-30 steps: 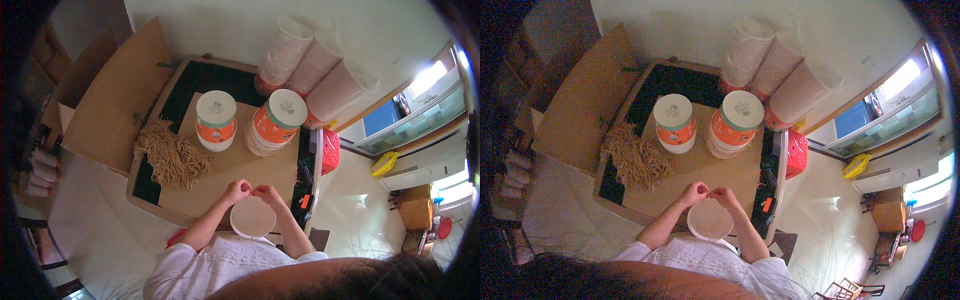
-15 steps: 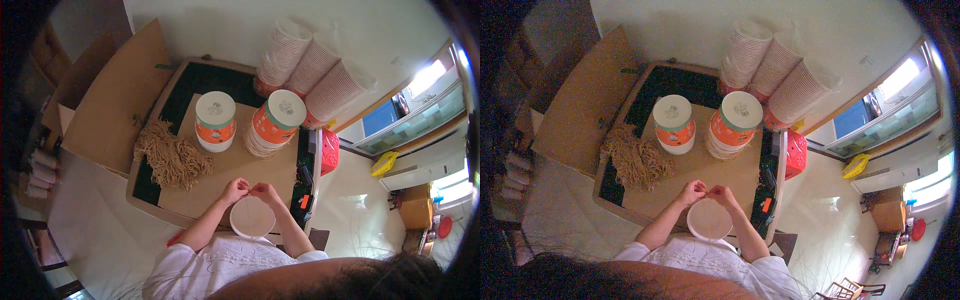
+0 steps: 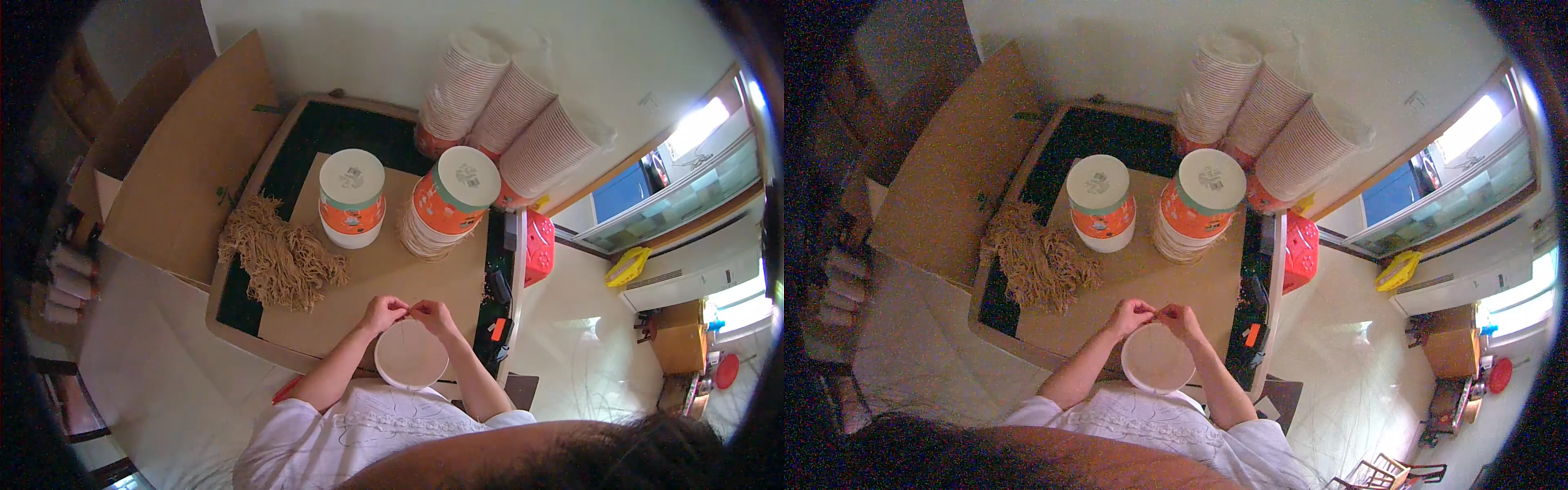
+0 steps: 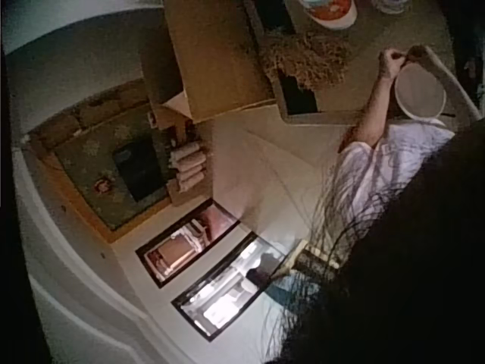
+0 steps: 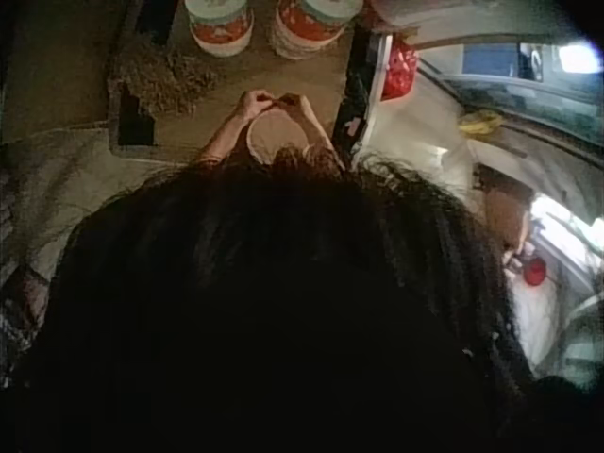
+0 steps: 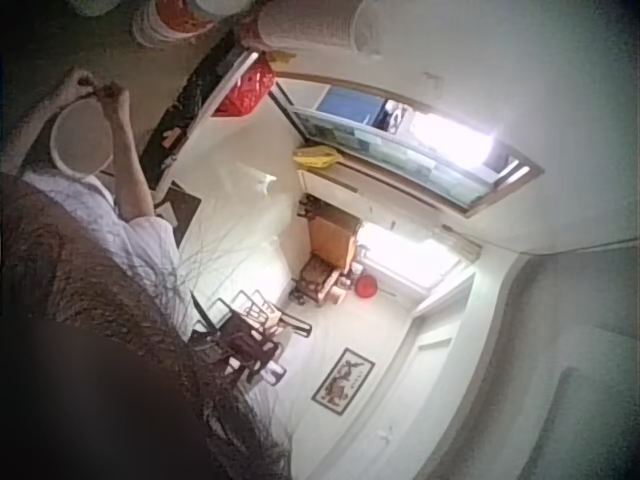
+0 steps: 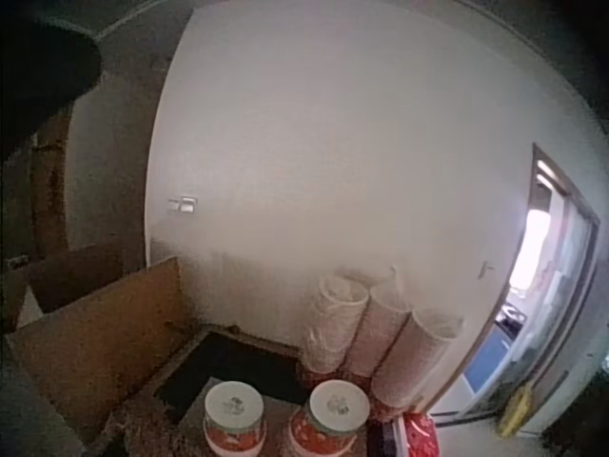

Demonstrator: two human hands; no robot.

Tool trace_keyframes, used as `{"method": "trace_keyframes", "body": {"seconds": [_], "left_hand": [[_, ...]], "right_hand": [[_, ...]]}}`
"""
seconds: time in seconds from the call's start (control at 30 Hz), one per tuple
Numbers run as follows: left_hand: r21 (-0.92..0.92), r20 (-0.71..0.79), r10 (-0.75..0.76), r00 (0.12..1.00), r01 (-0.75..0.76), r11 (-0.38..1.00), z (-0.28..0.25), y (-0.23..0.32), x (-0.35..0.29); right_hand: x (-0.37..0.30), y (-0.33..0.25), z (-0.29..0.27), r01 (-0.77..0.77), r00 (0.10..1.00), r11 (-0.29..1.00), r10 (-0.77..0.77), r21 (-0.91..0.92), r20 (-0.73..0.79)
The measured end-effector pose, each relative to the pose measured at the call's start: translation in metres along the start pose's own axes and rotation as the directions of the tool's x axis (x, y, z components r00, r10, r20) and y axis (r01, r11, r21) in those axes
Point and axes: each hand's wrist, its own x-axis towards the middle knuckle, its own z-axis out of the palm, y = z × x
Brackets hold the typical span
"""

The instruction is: Packing plastic containers with shredded paper at a workspace.

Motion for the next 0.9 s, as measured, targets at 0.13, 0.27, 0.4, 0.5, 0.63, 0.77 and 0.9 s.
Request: {"method": "trace_keyframes", "body": {"seconds": [0.13, 0.27, 0.4, 0.5, 0.63, 0.77, 0.9], "left_hand": [[0.133, -0.032, 0.059, 0.998, -0.055, 0.99, 0.0, 0.004, -0.001], [0.096, -0.018, 0.048, 0.999, -0.046, 0.994, 0.002, 0.008, -0.002], [0.085, -0.028, 0.061, 0.998, -0.058, 0.995, 0.001, 0.001, 0.001], [0.082, -0.077, 0.086, 0.993, -0.079, 0.994, 0.002, 0.0, 0.0], [-0.009, -0.109, 0.066, 0.992, -0.067, 0.998, -0.002, -0.007, 0.004], [0.214, -0.064, 0.2, 0.978, -0.183, 0.96, -0.004, 0.002, 0.001], [0.12, 0.018, 0.246, 0.969, -0.246, 0.962, 0.003, -0.007, 0.006]], "right_hand": [[0.0, 0.005, -0.001, 0.024, 1.0, 0.995, -0.024, 0.095, 0.005], [0.002, 0.008, -0.001, -0.004, 1.0, 0.995, 0.002, 0.101, 0.022], [0.003, 0.007, -0.002, 0.015, 0.996, 0.995, -0.023, 0.096, 0.083], [0.004, 0.005, -0.005, -0.026, 0.995, 0.999, 0.022, 0.04, 0.096], [0.005, 0.009, -0.006, 0.005, 0.995, 0.999, -0.008, 0.032, 0.098], [0.003, 0.01, -0.01, -0.002, 0.996, 0.984, -0.015, 0.179, 0.093], [0.0, 0.003, -0.009, 0.041, 0.997, 0.955, -0.06, 0.292, 0.057]]}}
